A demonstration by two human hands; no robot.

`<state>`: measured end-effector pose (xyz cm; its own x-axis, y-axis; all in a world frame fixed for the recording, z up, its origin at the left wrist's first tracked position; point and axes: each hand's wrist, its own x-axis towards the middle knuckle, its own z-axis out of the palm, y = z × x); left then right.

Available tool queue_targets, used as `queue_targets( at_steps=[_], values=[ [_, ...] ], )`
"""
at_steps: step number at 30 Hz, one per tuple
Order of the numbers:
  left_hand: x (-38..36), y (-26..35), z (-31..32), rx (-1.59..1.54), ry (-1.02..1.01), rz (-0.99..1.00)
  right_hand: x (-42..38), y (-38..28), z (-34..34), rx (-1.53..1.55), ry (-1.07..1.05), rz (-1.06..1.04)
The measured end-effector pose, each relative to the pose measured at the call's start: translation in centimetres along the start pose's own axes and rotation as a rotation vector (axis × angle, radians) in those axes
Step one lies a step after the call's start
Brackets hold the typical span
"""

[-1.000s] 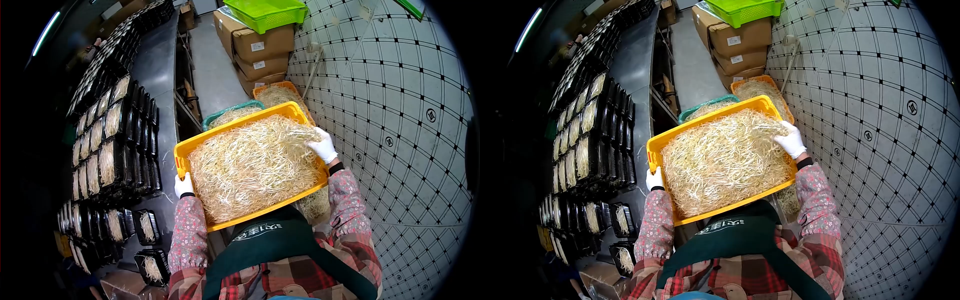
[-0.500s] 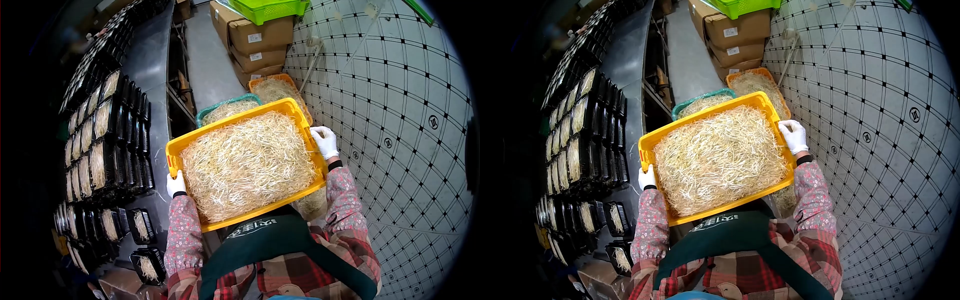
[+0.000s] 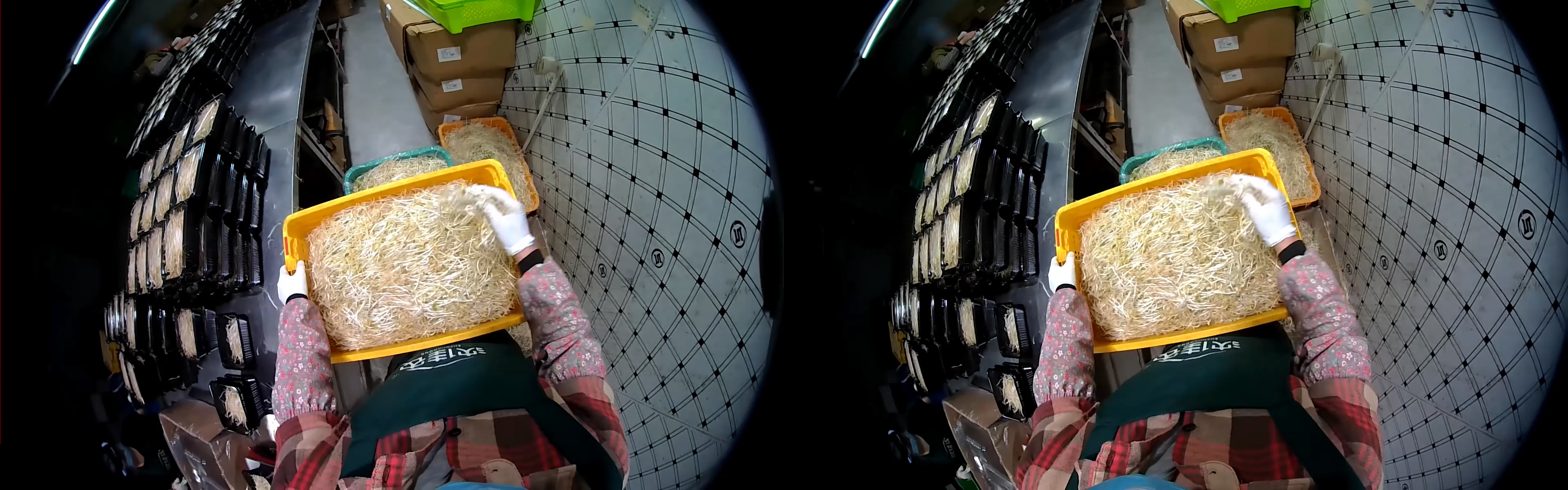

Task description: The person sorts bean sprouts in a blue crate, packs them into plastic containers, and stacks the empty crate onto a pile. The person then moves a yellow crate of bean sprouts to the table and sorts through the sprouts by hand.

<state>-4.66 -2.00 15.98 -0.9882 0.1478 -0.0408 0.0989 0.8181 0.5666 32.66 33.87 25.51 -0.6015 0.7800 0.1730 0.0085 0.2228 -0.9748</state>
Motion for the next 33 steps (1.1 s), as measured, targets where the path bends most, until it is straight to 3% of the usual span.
queue_targets(
  at_steps=[5,7,8,9,11,13,14,19,22,25,27,29,33],
  values=[
    [-0.4,0.9,-0.5,0.029,0.012,0.001,1.8,-5.4,-3.9,0.124,-0.084,-0.016],
    [-0.7,0.9,-0.5,0.033,0.011,0.000,1.8,-5.7,-3.7,0.160,-0.337,-0.005],
    [-0.6,0.8,-0.4,0.035,0.023,0.000,1.5,-4.9,-3.2,0.108,-0.435,0.095],
    [-0.6,0.9,-0.4,0.036,0.033,0.001,1.4,-3.5,-3.2,-0.216,-0.482,0.001],
    [-0.2,0.7,-0.3,0.037,0.018,0.002,1.0,-1.9,-3.9,-0.241,-0.399,-0.023],
    [0.2,-0.2,0.2,-0.008,0.005,-0.014,1.1,-1.1,-5.6,-0.012,-0.263,0.112],
    [0.0,-0.1,-0.1,0.010,0.006,-0.010,1.1,-0.6,-6.2,-0.020,-0.195,0.070],
    [-0.1,0.5,-0.2,0.030,0.003,-0.005,-0.6,-0.4,-5.3,-0.368,-0.178,0.127],
    [-0.1,0.7,-0.4,0.052,-0.003,-0.011,-2.2,-0.9,0.3,-0.904,-0.290,0.025],
    [-1.0,2.1,-1.2,0.077,-0.016,-0.009,-2.5,0.5,4.4,-1.063,-0.416,-0.156],
    [-1.0,2.0,-1.2,0.080,-0.006,-0.013,-2.1,1.7,4.0,-0.998,-0.353,-0.217],
    [-0.7,1.7,-0.9,0.085,0.018,-0.005,-1.2,2.1,1.8,-0.660,-0.309,-0.150],
    [-1.3,2.0,-1.1,-0.006,0.037,0.022,-1.3,-3.1,-5.4,-0.143,0.065,-0.046]
  ],
)
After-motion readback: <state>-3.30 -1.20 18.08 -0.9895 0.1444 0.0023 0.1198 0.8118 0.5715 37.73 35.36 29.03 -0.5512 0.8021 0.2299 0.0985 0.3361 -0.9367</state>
